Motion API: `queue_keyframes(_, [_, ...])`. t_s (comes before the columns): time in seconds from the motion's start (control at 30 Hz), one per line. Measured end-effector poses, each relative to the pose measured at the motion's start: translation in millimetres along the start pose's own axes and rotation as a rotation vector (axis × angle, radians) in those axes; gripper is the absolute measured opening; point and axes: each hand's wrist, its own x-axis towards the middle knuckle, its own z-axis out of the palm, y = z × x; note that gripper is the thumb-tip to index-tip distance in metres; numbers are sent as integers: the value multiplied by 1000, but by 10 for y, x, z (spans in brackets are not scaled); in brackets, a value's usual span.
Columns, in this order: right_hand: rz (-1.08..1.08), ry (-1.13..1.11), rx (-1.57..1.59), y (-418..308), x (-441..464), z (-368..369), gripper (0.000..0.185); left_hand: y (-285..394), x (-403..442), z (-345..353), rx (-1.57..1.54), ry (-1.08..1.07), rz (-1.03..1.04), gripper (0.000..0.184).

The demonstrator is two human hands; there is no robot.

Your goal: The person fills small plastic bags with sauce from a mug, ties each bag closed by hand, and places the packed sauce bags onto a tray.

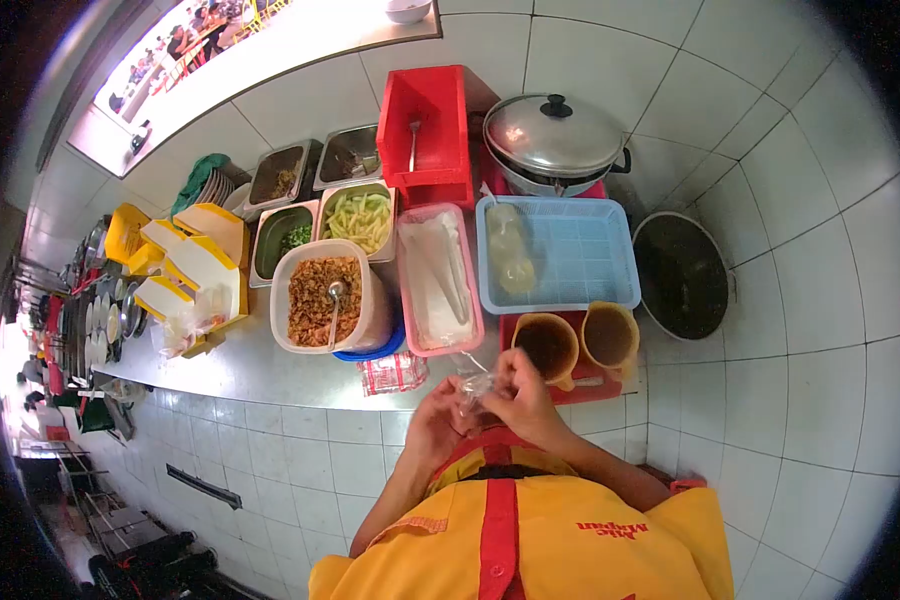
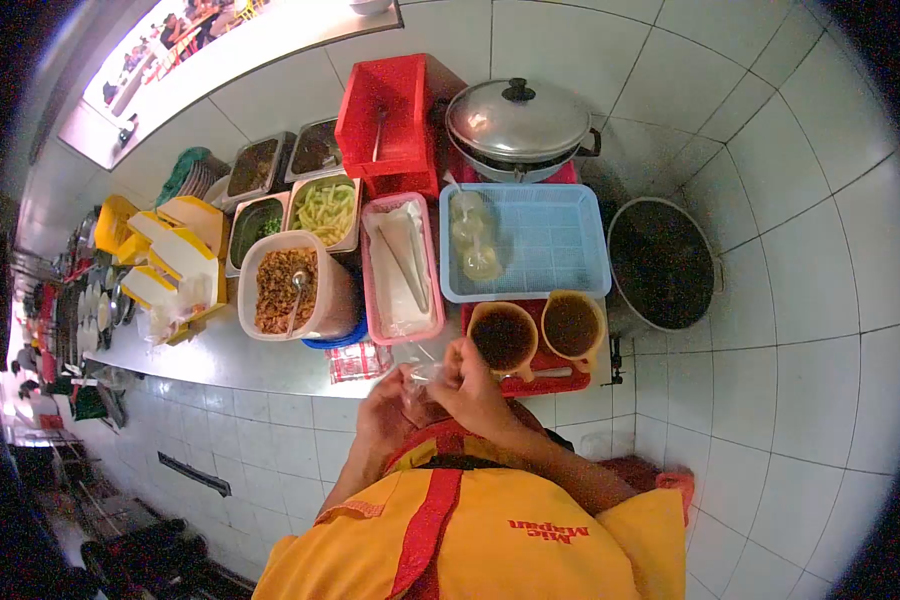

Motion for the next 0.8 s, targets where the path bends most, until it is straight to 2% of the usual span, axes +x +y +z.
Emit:
queue_keyframes(0.03, [-277, 174, -335, 29, 13, 26, 30, -49, 10, -106, 339, -105, 37, 12])
queue_keyframes(0.07, [-329, 274, -376, 11, 20, 57, 26, -76, 29, -176, 676, -215, 77, 3])
queue_keyframes(0.1, [-329, 277, -378, 14, 2, 87, 26, -100, 34, -122, 676, -217, 74, 3])
queue_keyframes(0.17, [-520, 276, -863, 48, -89, 152, 24, -168, -42, 72, 780, 40, 363, 20])
queue_keyframes(0.2, [-458, 248, -882, -71, -103, 190, 23, -153, -75, 165, 809, 70, 486, 24])
queue_keyframes(0.23, [-454, 254, -884, -110, -97, 201, 23, -169, -46, 180, 809, 66, 480, 24])
queue_keyframes(0.3, [-376, 254, -932, -150, -129, 197, 26, -246, -3, 184, 954, 134, 664, 26])
queue_keyframes(0.33, [-373, 266, -933, -181, -160, 172, 26, -211, 102, 79, 961, 128, 644, 25])
queue_keyframes(0.37, [-288, 162, -807, -211, -213, 134, 33, -185, 128, -9, 961, 123, 636, 25])
queue_keyframes(0.4, [-207, 54, -680, -230, -254, 84, 39, -138, 150, -9, 812, 154, 518, 23])
queue_keyframes(0.43, [-208, 53, -683, -217, -297, 28, 39, -89, 177, -8, 661, 182, 404, 21])
queue_keyframes(0.47, [-317, 122, -726, -180, -369, -35, 37, -50, 196, -15, 659, 183, 404, 21])
queue_keyframes(0.5, [-425, 190, -766, -155, -449, -115, 34, -20, 209, -25, 755, 189, 449, 20])
queue_keyframes(0.57, [-337, 250, -698, -118, -603, -396, 35, 61, 215, -92, 951, 204, 532, 21])
queue_keyframes(0.63, [-200, 539, -1152, 53, -647, -685, 32, 102, 217, -192, 1015, 173, 502, 21])
queue_keyframes(0.73, [-151, 420, -966, 248, -603, -853, 25, 47, 211, 7, 1057, 201, 447, 24])
queue_keyframes(0.77, [-149, 423, -964, 378, -555, -887, 25, 34, 255, -37, 1104, 137, 422, 22])
queue_keyframes(0.8, [-132, 424, -742, 478, -484, -888, 20, 25, 300, -82, 1148, 73, 398, 21])
